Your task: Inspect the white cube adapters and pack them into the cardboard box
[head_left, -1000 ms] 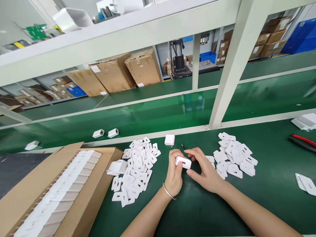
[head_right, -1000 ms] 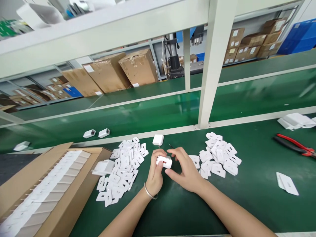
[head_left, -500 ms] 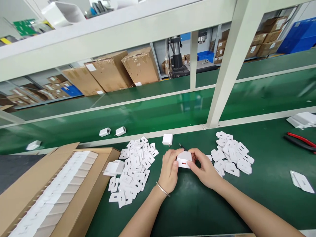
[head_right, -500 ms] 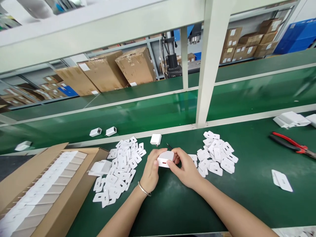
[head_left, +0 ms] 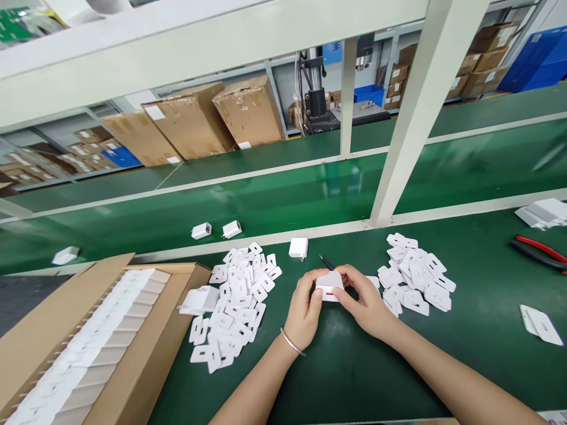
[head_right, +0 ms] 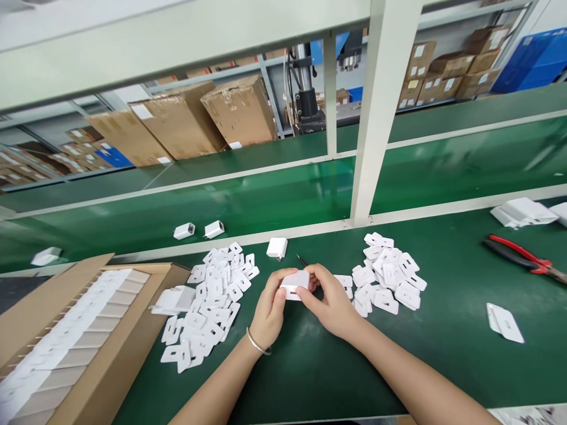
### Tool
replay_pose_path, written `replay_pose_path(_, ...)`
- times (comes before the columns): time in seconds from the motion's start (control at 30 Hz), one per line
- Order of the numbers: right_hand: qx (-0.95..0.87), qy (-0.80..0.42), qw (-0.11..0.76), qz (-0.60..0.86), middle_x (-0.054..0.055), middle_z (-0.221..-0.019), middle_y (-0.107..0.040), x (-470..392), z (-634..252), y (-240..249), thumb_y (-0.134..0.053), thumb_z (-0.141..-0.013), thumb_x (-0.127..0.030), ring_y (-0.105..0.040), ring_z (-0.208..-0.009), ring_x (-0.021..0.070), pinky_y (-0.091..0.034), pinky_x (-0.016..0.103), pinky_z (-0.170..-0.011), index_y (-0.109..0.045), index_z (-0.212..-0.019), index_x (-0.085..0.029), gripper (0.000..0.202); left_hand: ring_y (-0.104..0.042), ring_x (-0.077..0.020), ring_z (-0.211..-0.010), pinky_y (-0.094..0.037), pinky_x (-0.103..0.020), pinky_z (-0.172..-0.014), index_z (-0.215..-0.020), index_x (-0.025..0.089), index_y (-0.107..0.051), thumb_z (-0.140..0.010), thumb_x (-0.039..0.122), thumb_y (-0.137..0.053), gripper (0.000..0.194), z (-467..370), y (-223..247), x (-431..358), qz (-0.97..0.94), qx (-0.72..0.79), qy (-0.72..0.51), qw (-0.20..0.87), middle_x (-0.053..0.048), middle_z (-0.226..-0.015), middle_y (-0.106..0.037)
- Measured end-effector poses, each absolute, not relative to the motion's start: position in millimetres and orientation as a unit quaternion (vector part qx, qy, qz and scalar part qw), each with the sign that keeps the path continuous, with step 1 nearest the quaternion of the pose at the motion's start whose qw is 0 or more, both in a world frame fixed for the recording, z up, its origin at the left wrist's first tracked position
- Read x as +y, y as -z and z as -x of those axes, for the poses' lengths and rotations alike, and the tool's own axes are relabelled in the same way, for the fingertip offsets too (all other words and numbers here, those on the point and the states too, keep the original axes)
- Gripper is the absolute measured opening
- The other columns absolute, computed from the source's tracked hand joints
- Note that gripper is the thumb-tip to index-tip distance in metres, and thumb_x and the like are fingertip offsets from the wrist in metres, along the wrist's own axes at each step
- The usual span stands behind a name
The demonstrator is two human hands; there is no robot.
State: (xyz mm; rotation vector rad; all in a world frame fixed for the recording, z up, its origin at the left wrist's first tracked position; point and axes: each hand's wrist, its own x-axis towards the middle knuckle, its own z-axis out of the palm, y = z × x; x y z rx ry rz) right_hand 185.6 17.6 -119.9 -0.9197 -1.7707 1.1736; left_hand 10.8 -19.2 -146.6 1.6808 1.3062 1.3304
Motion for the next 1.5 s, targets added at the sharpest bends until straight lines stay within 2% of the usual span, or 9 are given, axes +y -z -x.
replay_pose_path(0.17,-0.720,-0.436,0.396,0.367,0.002,-0.092,-0.061,17.6,-186.7,121.0,-0.064,-0.094,-0.038,-0.057,-0.082,0.0181,-0.049,0.032,-0.074,-0.059,-0.103,-0.023,0.018,-0.066,-0.0251,-0.101,-0.052,-0.037,-0.085,-0.128,0.024,-0.060,-0.106,0.058,-0.040,0.045,-2.4,151.8,-14.8,-0.657,0.468,-0.511,0.297,-0.010,-0.115,-0.068)
replay_pose_path(0.37,-0.715,-0.449,0.386,0.371,0.005,-0.104,-0.066,16.7,-185.0,121.3,-0.068,-0.092,-0.035,-0.064,-0.094,0.0206,-0.053,0.036,-0.084,-0.059,-0.110,-0.023,0.024,-0.067,-0.0235,-0.096,-0.052,-0.035,-0.082,-0.123,0.024,-0.060,-0.106,0.055,-0.044,0.039,-4.6,151.9,-11.3,-0.653,0.469,-0.522,0.285,-0.008,-0.109,-0.068)
replay_pose_path(0.53,-0.699,-0.461,0.384,0.389,0.004,-0.098,-0.066,16.0,-182.7,118.7,-0.072,-0.089,-0.037,-0.063,-0.088,0.0208,-0.053,0.037,-0.081,-0.059,-0.108,-0.022,0.027,-0.066,-0.0219,-0.092,-0.052,-0.034,-0.079,-0.121,0.024,-0.061,-0.107,0.052,-0.044,0.036,-7.2,153.5,-11.2,-0.650,0.470,-0.530,0.275,-0.007,-0.105,-0.067)
replay_pose_path(0.8,-0.723,-0.432,0.398,0.362,0.005,-0.103,-0.064,17.6,-184.7,120.1,-0.070,-0.091,-0.037,-0.063,-0.092,0.0221,-0.052,0.037,-0.084,-0.060,-0.114,-0.024,0.028,-0.064,-0.0231,-0.102,-0.052,-0.036,-0.087,-0.126,0.024,-0.059,-0.108,0.050,-0.043,0.035,-7.7,157.4,-11.4,-0.675,0.452,-0.538,0.224,-0.008,-0.108,-0.063)
replay_pose_path(0.97,-0.717,-0.435,0.412,0.355,0.004,-0.097,-0.062,20.1,-188.6,121.6,-0.063,-0.096,-0.038,-0.060,-0.086,0.0209,-0.050,0.035,-0.077,-0.059,-0.106,-0.025,0.017,-0.063,-0.0247,-0.107,-0.052,-0.039,-0.090,-0.126,0.024,-0.060,-0.107,0.050,-0.044,0.035,-11.4,160.6,-11.3,-0.679,0.459,-0.530,0.219,-0.008,-0.108,-0.063)
replay_pose_path(1.3,-0.710,-0.470,0.396,0.344,0.004,-0.102,-0.063,25.7,-190.0,121.5,-0.067,-0.093,-0.039,-0.063,-0.094,0.0226,-0.052,0.037,-0.084,-0.059,-0.110,-0.025,0.024,-0.062,-0.0246,-0.102,-0.051,-0.039,-0.090,-0.123,0.024,-0.062,-0.105,0.056,-0.046,0.040,-7.7,160.9,-7.4,-0.673,0.437,-0.541,0.253,-0.008,-0.107,-0.063)
replay_pose_path(1.5,-0.718,-0.458,0.350,0.391,0.002,-0.100,-0.064,28.2,-193.0,122.1,-0.076,-0.088,-0.038,-0.062,-0.088,0.0204,-0.053,0.035,-0.080,-0.060,-0.113,-0.026,0.033,-0.065,-0.0222,-0.097,-0.053,-0.036,-0.086,-0.120,0.024,-0.059,-0.104,0.054,-0.051,0.035,-5.5,160.0,-2.1,-0.626,0.406,-0.538,0.392,-0.006,-0.107,-0.064)
